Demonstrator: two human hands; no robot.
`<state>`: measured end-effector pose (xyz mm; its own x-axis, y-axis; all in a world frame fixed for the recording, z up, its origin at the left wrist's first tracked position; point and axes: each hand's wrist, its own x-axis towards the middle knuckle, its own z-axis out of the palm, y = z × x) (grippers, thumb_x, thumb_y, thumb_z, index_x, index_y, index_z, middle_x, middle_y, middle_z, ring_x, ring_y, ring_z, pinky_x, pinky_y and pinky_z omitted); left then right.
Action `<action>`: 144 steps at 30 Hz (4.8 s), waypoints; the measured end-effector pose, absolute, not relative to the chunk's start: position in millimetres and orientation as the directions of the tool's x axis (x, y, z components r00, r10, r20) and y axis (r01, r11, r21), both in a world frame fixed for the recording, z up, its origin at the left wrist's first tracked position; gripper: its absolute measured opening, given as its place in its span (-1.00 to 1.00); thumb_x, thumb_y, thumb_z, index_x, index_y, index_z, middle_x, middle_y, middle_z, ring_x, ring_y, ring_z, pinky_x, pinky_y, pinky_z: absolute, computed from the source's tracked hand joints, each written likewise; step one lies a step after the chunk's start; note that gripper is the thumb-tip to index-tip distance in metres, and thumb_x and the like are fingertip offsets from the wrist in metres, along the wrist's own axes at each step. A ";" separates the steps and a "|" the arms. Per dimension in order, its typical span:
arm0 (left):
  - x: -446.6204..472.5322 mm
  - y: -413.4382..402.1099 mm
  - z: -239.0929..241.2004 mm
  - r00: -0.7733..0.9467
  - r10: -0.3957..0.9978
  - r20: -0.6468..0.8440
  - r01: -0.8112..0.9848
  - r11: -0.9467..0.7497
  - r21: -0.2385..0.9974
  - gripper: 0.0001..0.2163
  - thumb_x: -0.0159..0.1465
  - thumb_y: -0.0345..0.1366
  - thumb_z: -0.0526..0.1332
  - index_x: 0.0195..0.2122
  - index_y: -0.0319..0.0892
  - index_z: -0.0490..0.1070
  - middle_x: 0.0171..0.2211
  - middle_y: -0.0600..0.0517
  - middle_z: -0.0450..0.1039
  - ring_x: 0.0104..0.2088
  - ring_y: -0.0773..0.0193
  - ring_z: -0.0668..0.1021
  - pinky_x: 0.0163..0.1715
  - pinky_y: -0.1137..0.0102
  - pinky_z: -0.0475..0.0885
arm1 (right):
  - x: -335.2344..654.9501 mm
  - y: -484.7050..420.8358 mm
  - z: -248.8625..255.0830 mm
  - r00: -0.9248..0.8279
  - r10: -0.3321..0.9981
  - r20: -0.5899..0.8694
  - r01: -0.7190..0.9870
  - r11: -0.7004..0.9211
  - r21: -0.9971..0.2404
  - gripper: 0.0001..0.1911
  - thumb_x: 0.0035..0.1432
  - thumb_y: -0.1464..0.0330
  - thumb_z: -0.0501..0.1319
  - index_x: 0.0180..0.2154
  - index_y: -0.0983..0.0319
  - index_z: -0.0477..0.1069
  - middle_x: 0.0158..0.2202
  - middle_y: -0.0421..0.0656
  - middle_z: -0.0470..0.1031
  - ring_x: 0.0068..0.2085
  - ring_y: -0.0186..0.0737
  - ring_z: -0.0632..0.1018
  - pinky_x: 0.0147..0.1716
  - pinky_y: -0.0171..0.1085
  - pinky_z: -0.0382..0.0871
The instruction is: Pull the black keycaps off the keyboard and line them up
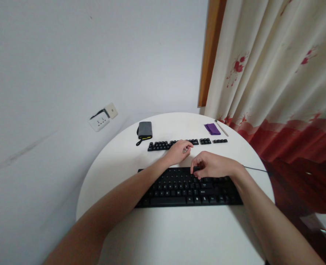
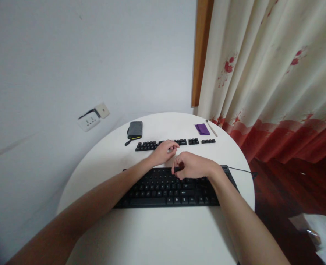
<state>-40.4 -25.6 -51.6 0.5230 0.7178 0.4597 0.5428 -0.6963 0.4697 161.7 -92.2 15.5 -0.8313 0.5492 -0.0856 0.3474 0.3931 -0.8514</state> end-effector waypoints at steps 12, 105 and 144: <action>-39.2 -29.0 -50.1 0.553 0.731 0.400 0.545 -0.681 0.489 -0.80 0.22 -0.51 0.18 -0.20 -0.18 0.53 -0.27 0.01 0.56 -0.23 0.25 0.52 -0.11 0.33 0.42 | 161.9 -82.4 11.0 -0.835 0.534 -0.133 0.343 0.317 -0.884 -0.86 0.10 0.47 0.19 -0.28 0.31 0.51 -0.50 -0.17 0.55 -0.42 -0.22 0.58 -0.36 -0.27 0.42; -41.6 -35.9 -50.5 0.470 0.778 0.417 0.795 -0.579 0.183 -0.72 0.31 -0.44 0.20 -0.11 0.06 0.61 0.11 -0.03 0.31 0.11 0.00 0.28 0.03 0.09 0.26 | 167.1 -33.3 -21.0 0.081 0.974 0.213 0.245 0.187 -0.951 -0.93 0.26 0.35 0.11 -0.27 0.20 0.25 -0.59 -0.19 0.52 -0.62 -0.26 0.53 -0.59 -0.35 0.38; -31.3 -15.1 -16.8 0.615 0.734 0.287 0.710 -0.674 0.204 -0.89 0.29 -0.24 0.28 -0.22 -0.02 0.61 -0.21 0.03 0.63 -0.04 0.07 0.47 0.02 0.11 0.14 | 170.0 -31.8 -21.5 0.072 0.970 0.234 0.212 0.214 -0.954 -0.90 0.23 0.31 0.13 -0.32 0.20 0.25 -0.58 -0.18 0.53 -0.60 -0.26 0.53 -0.58 -0.35 0.39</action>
<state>-31.3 -15.1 -16.8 0.6151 0.7343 0.2871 0.7096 -0.6743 0.2043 170.0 -31.8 -21.5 0.0718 0.9697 0.2336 0.2120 0.2140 -0.9536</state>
